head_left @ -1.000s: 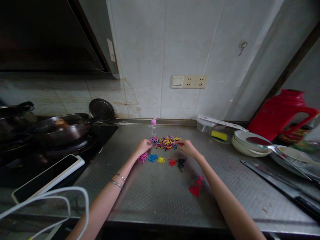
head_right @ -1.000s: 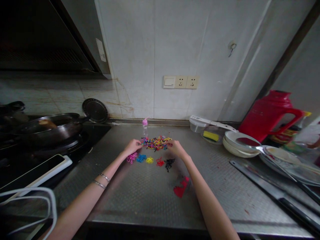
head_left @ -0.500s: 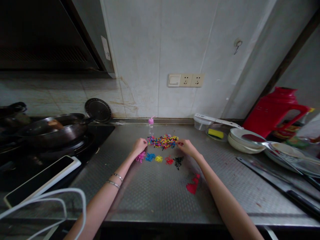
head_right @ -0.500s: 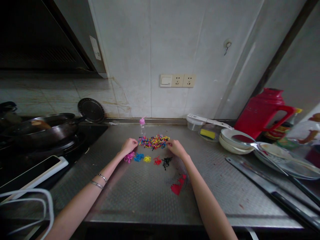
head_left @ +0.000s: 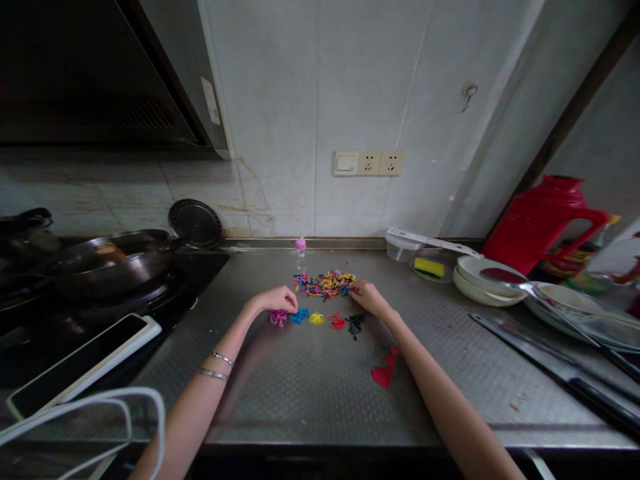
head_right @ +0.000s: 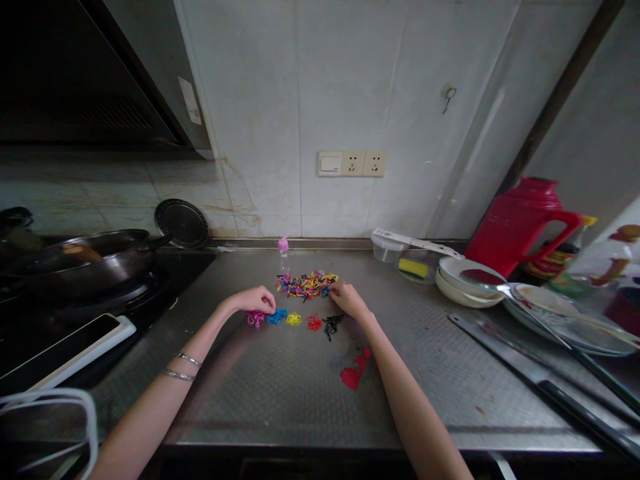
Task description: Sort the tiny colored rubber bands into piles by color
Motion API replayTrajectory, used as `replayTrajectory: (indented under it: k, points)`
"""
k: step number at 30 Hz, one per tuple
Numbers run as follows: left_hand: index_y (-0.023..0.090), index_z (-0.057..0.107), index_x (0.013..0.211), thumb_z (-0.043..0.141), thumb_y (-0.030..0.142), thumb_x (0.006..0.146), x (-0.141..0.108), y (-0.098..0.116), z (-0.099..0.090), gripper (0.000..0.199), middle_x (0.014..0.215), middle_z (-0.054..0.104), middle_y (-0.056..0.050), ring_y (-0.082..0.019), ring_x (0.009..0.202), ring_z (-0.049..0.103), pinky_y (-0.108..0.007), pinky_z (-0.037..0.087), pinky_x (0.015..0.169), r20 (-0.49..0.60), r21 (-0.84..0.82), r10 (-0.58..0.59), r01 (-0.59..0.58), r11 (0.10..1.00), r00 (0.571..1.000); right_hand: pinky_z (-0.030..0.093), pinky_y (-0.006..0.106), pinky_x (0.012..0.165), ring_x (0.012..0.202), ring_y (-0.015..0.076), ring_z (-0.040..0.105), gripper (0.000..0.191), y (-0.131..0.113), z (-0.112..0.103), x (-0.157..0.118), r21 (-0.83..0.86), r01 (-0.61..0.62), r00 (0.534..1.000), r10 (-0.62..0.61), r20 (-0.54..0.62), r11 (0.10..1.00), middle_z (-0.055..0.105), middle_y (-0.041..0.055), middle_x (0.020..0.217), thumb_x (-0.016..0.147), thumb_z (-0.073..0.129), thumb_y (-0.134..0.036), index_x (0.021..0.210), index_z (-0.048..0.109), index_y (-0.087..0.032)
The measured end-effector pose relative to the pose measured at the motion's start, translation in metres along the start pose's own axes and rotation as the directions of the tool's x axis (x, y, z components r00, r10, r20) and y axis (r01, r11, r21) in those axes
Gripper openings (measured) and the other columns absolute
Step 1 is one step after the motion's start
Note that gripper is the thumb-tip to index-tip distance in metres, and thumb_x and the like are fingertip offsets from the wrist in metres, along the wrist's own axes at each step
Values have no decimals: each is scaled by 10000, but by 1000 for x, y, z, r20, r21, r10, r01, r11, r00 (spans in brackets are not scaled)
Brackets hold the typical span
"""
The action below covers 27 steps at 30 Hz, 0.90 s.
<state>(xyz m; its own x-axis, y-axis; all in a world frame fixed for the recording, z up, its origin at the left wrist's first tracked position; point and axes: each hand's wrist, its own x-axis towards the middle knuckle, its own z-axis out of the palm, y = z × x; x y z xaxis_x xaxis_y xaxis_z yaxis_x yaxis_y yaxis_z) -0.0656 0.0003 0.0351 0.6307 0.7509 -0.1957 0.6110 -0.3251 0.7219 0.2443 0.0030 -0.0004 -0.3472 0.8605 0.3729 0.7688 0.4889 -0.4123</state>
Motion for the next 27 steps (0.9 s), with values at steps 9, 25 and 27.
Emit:
replayTrajectory:
  k: [9, 25, 27]
  points:
    - [109, 671, 662, 595, 372, 639, -3, 10, -4, 275, 493, 521, 15, -60, 438, 361, -191, 251, 446, -71, -40, 43, -46, 998, 997, 391, 260, 794, 896, 161, 523, 247, -5, 7, -1, -61, -21, 1000, 21, 9, 998, 578, 71, 951, 779, 479, -204, 983, 616, -187]
    - [90, 643, 659, 497, 437, 704, -10, -1, -13, 380, 439, 427, 29, -64, 429, 310, -193, 208, 439, -253, -9, 15, -18, 1000, 967, 397, 243, 819, 935, 153, 543, 252, 0, 6, 2, -91, -90, 996, 88, -22, 992, 616, 32, 987, 781, 449, -174, 939, 634, -239]
    - [91, 639, 662, 492, 436, 704, -9, -2, -13, 377, 441, 430, 29, -67, 431, 317, -194, 210, 441, -262, -12, 7, -10, 1000, 965, 398, 243, 822, 932, 151, 547, 259, 0, 5, 2, -65, -96, 995, 95, -30, 993, 618, 33, 988, 775, 446, -167, 937, 637, -234]
